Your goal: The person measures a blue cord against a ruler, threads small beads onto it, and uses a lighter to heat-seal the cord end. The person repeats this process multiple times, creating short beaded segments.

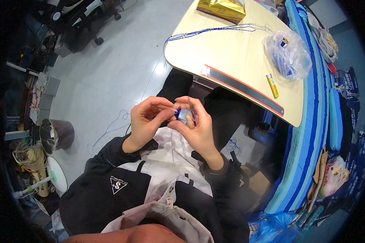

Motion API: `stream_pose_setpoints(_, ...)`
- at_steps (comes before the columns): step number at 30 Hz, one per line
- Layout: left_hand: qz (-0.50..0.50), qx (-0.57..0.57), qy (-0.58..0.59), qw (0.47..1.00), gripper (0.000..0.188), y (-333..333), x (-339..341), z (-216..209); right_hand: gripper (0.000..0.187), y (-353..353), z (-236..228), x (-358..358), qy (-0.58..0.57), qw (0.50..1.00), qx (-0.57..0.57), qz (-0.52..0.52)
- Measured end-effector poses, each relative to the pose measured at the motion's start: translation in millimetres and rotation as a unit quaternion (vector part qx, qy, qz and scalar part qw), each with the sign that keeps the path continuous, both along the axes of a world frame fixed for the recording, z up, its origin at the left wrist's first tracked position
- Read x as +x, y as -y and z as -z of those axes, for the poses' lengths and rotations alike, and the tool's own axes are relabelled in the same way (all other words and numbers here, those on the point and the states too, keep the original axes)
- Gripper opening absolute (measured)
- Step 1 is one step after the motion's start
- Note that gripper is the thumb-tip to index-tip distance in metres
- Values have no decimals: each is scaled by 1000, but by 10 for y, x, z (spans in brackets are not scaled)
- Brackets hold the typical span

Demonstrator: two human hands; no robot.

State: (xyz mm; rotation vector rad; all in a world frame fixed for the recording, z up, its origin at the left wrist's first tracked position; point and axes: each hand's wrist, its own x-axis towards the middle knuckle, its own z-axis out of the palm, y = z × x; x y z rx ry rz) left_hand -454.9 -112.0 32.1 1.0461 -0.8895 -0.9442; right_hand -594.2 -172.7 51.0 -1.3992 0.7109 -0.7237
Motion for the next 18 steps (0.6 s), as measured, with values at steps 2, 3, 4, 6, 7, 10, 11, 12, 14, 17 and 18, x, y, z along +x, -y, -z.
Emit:
stream_pose_setpoints(2, -14, -29, 60, 998, 13, -14, 35, -6, 15, -10, -2, -2, -30, 999, 19, -18)
stream_pose_setpoints(3, -21, -30, 67, 997, 12, -19, 53, -10, 10, -17, 2, -10, -70, 997, 36, -19)
stream_pose_setpoints(4, -29, -31, 75, 996, 12, -21, 68, -15, 12, -27, 3, -28, -11, 1000, -4, -13)
stream_pose_setpoints(6, 20, 5, 86, 996, 12, -29, 96, -31, 18, -22, 8, -67, 34, 999, -41, 3)
stream_pose_setpoints(7, 36, -1, 98, 995, 12, -19, 95, -36, 21, -28, 15, -79, 35, 999, -35, 21)
stream_pose_setpoints(10, 72, -7, 100, 992, 10, -6, 82, -63, 20, -43, 46, -79, 26, 998, -12, 58)
stream_pose_setpoints(11, 80, -1, 86, 993, 9, -16, 73, -77, 20, -49, 58, -73, 36, 997, -17, 62)
stream_pose_setpoints(12, 91, 5, 77, 993, 9, -27, 68, -92, 20, -57, 68, -68, 41, 997, -17, 62)
stream_pose_setpoints(14, 81, -5, 130, 988, 6, -31, 100, -112, 19, -74, 87, -62, 52, 997, -11, 64)
stream_pose_setpoints(17, 54, -20, 125, 990, 4, -22, 85, -116, 17, -87, 113, -57, 53, 996, -23, 74)
stream_pose_setpoints(18, 52, -19, 109, 993, 4, -18, 74, -109, 16, -86, 118, -53, 49, 996, -21, 74)
